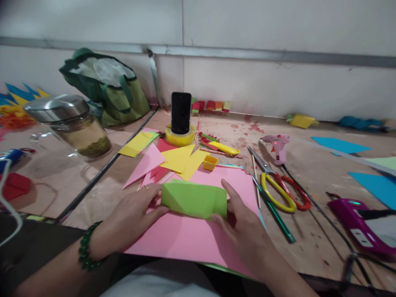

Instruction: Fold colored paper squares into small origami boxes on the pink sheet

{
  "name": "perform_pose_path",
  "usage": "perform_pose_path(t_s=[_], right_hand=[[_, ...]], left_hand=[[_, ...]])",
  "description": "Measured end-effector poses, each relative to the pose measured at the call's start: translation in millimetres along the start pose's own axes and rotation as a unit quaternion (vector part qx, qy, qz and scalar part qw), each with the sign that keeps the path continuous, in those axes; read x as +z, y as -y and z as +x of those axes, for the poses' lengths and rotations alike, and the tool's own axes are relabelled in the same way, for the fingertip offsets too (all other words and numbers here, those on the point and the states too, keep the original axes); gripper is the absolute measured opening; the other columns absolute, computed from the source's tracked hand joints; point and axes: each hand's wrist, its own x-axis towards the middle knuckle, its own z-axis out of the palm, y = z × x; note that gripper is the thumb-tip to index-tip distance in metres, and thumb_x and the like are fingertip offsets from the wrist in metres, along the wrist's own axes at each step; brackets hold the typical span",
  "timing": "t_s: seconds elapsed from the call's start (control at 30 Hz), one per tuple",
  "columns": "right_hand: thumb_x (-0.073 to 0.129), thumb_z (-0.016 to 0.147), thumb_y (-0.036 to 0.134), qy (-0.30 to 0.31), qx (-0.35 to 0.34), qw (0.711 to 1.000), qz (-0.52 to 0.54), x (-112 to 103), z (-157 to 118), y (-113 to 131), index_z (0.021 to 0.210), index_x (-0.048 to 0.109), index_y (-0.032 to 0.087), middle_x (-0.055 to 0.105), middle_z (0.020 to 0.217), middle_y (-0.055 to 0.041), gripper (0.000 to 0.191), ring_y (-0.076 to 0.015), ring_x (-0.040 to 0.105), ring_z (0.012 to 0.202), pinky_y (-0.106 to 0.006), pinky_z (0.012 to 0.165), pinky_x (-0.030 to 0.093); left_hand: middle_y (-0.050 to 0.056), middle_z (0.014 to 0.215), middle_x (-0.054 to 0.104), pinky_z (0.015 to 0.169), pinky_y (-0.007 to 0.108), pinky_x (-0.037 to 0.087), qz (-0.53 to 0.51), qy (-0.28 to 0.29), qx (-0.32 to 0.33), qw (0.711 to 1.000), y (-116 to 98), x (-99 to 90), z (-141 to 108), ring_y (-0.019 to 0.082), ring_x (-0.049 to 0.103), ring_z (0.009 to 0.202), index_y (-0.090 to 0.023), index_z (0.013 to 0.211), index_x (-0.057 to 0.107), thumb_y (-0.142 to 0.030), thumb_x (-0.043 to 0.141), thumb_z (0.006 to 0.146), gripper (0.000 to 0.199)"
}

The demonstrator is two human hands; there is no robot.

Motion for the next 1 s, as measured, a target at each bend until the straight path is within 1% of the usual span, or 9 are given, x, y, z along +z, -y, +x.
perform_pose_path(t_s=[0.1, 0.23, 0.4, 0.47, 0.53, 0.6, 0.67, 0.8, 1.0], right_hand=[[0.052, 0.088, 0.037, 0.018, -0.005, 0.999, 0.031, -4, 0, 0, 0.145, 0.024, 0.011, 0.071, 0.083, -0.0045, 0.069, -0.0183, 0.065, 0.07, -0.029, 0.065, 0.054], [0.052, 0.087, 0.039, -0.032, -0.016, 0.999, -0.03, 1, 0, -7, 0.145, 0.024, 0.007, 0.06, 0.065, 0.0016, 0.071, -0.0176, 0.058, 0.057, -0.029, 0.055, 0.05], [0.056, 0.087, 0.035, -0.098, -0.075, 0.98, -0.159, 9, -3, -16, 0.139, 0.035, 0.011, 0.058, 0.067, -0.0001, 0.061, -0.0175, 0.055, 0.056, -0.031, 0.053, 0.049], [0.056, 0.088, 0.029, -0.126, -0.145, 0.96, -0.202, 7, -4, -13, 0.124, 0.052, 0.014, 0.062, 0.079, -0.0069, 0.04, -0.0203, 0.06, 0.068, -0.033, 0.06, 0.051], [0.05, 0.091, 0.019, -0.118, -0.268, 0.93, -0.221, 5, -2, -5, 0.109, 0.062, 0.016, 0.065, 0.097, -0.0126, 0.022, -0.0233, 0.061, 0.085, -0.036, 0.07, 0.053], [0.041, 0.093, 0.012, -0.059, -0.387, 0.894, -0.216, 3, 1, 4, 0.105, 0.065, 0.016, 0.067, 0.102, -0.0124, 0.026, -0.0229, 0.061, 0.092, -0.037, 0.075, 0.055], [0.036, 0.096, 0.013, -0.002, -0.442, 0.872, -0.211, 2, 3, 12, 0.105, 0.066, 0.012, 0.069, 0.096, -0.0115, 0.031, -0.0221, 0.062, 0.088, -0.036, 0.073, 0.056], [0.035, 0.093, 0.006, 0.035, -0.423, 0.876, -0.23, -5, -1, 8, 0.096, 0.069, 0.012, 0.07, 0.096, -0.0117, 0.035, -0.0226, 0.062, 0.09, -0.036, 0.072, 0.057], [0.036, 0.091, 0.007, 0.034, -0.371, 0.905, -0.204, -24, -16, -22, 0.099, 0.068, 0.015, 0.071, 0.097, -0.0099, 0.034, -0.0199, 0.063, 0.087, -0.031, 0.072, 0.057]], left_hand=[[0.003, 0.081, 0.06, 0.066, 0.027, 0.043, -0.019, 0.043, 0.01, 0.999, 0, -3.7, 3, 0.017, 0.058, 0.075, -0.017, 0.076, 0.06, -0.023, 0.051, 0.09, 0.018], [0.003, 0.077, 0.059, 0.064, 0.029, 0.042, 0.029, 0.052, -0.017, 0.998, -5, -2.8, 4, 0.018, 0.056, 0.07, -0.017, 0.071, 0.057, -0.028, 0.051, 0.091, 0.023], [0.005, 0.086, 0.059, 0.067, 0.033, 0.045, 0.101, -0.025, -0.017, 0.994, -6, 2.5, 1, 0.021, 0.057, 0.077, -0.016, 0.09, 0.055, -0.028, 0.058, 0.087, 0.012], [0.009, 0.097, 0.058, 0.07, 0.034, 0.046, 0.133, -0.039, 0.063, 0.988, -8, 4.8, -1, 0.022, 0.056, 0.084, -0.017, 0.105, 0.054, -0.018, 0.055, 0.088, 0.017], [0.009, 0.1, 0.058, 0.072, 0.034, 0.047, 0.163, -0.005, 0.183, 0.97, -11, 7.5, -3, 0.022, 0.055, 0.086, -0.02, 0.116, 0.052, -0.009, 0.048, 0.089, 0.029], [0.01, 0.101, 0.059, 0.073, 0.035, 0.048, 0.183, 0.037, 0.254, 0.949, -16, 10.4, -6, 0.022, 0.055, 0.089, -0.021, 0.125, 0.048, -0.008, 0.043, 0.091, 0.037], [0.011, 0.103, 0.058, 0.074, 0.037, 0.049, 0.196, 0.054, 0.254, 0.946, -21, 12.3, -9, 0.024, 0.054, 0.091, -0.019, 0.13, 0.045, -0.01, 0.043, 0.091, 0.04], [0.013, 0.106, 0.058, 0.074, 0.042, 0.049, 0.201, 0.07, 0.235, 0.949, -20, 7.9, -15, 0.027, 0.054, 0.093, -0.017, 0.127, 0.05, -0.008, 0.043, 0.089, 0.039], [0.013, 0.102, 0.06, 0.076, 0.047, 0.048, 0.153, 0.06, 0.155, 0.974, 7, -15.6, -29, 0.029, 0.054, 0.09, -0.017, 0.104, 0.063, -0.002, 0.04, 0.083, 0.035]])
